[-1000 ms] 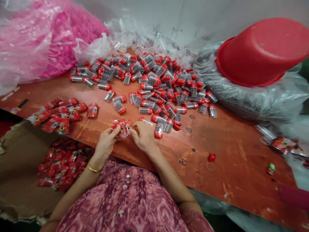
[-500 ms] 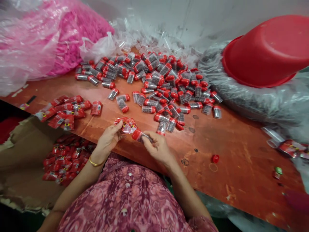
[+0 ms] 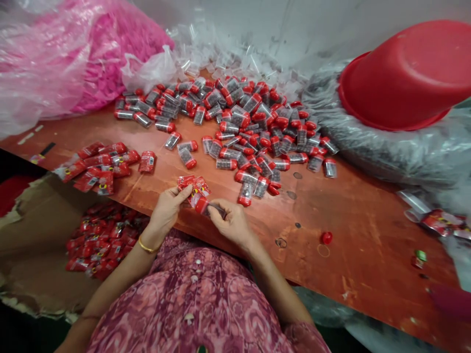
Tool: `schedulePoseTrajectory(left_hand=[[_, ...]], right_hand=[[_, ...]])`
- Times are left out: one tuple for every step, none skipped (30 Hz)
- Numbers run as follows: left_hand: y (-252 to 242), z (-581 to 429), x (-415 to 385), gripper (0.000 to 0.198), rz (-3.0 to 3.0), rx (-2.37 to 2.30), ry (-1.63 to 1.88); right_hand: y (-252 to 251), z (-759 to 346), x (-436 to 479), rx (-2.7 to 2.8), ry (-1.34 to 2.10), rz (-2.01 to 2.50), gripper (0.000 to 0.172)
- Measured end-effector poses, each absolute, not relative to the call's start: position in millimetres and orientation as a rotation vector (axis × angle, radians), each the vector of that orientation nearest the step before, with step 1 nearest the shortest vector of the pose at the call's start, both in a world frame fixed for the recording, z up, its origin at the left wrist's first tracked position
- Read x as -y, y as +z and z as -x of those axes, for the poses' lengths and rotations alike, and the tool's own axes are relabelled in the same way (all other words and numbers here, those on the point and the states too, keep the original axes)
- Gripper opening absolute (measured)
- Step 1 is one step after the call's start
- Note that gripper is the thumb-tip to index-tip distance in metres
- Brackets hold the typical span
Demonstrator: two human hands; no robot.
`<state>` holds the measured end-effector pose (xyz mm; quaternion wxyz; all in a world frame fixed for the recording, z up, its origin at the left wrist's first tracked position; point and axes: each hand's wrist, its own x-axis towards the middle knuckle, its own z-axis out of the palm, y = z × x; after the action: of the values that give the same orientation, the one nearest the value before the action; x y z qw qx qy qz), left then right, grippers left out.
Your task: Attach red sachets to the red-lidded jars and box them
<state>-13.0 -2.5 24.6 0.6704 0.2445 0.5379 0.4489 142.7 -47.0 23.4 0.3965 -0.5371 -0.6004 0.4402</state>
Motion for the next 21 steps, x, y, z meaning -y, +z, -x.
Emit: schedulePoseTrajectory(left_hand=[[24.1,11.9,2.2,0.037,-0.542,-1.219,1.024],[24.0,11.0,1.7,0.038,-0.529,-1.226,1.025],[24.3,10.5,1.1,0.040,-0.516,-1.231,1.018],[25.0,10.3,0.6,0.041,-0.508,-1.230,1.004],[25.8,10.5,0.1,0.043,-0.506,-1.223,0.987],[26.6,10.9,-0.2,0.045,-0.510,-1.211,0.973],[27.1,11.5,-0.3,0.046,-0.519,-1.200,0.966],[27.1,12.1,-0.2,0.047,-0.528,-1.194,0.961],[26.7,12.6,0.1,0.048,-0.535,-1.196,0.960],[25.7,12.8,0.4,0.048,-0.541,-1.204,0.962],[24.4,12.8,0.8,0.047,-0.549,-1.218,0.972],[23.0,12.4,1.2,0.045,-0.564,-1.233,0.985],[21.5,11.9,1.5,0.043,-0.586,-1.248,1.000],[20.3,11.2,1.8,0.041,-0.612,-1.263,1.015],[19.5,10.4,1.9,0.040,-0.639,-1.276,1.028],[19.2,9.9,2.0,0.038,-0.662,-1.286,1.036],[19.2,9.6,2.0,0.037,-0.678,-1.291,1.039],[19.5,9.7,1.9,0.037,-0.690,-1.292,1.038],[19.8,10.2,1.8,0.037,-0.698,-1.290,1.039],[20.0,11.0,1.6,0.038,-0.709,-1.288,1.040],[20.0,12.1,1.5,0.038,-0.724,-1.288,1.041]], right_hand=[[22.4,-141.7,47.7,1.511,1.138,1.355,0.022],[21.5,-140.9,48.4,1.498,1.161,1.349,0.022],[20.7,-140.2,49.2,1.482,1.183,1.346,0.023],[20.3,-139.7,49.9,1.461,1.200,1.345,0.024],[20.3,-139.4,50.7,1.443,1.218,1.343,0.025],[20.8,-139.3,51.5,1.428,1.235,1.338,0.025],[22.0,-139.4,52.3,1.417,1.250,1.331,0.026],[23.8,-139.5,53.1,1.409,1.263,1.324,0.026],[26.2,-139.8,53.9,1.404,1.271,1.320,0.027],[29.0,-140.0,54.5,1.403,1.277,1.317,0.027],[31.9,-140.3,55.1,1.406,1.282,1.315,0.027],[34.6,-140.4,55.5,1.412,1.288,1.311,0.027],[36.9,-140.5,55.7,1.420,1.297,1.304,0.027],[38.6,-140.4,55.7,1.429,1.307,1.299,0.026],[39.4,-140.4,55.5,1.436,1.311,1.297,0.026],[39.4,-140.5,55.1,1.442,1.308,1.302,0.026],[38.7,-140.7,54.6,1.446,1.298,1.314,0.026],[37.5,-141.1,54.2,1.453,1.284,1.329,0.026],[35.9,-141.8,53.7,1.463,1.270,1.344,0.026],[34.3,-142.6,53.4,1.476,1.260,1.356,0.026],[32.8,-143.5,53.1,1.487,1.251,1.364,0.026]])
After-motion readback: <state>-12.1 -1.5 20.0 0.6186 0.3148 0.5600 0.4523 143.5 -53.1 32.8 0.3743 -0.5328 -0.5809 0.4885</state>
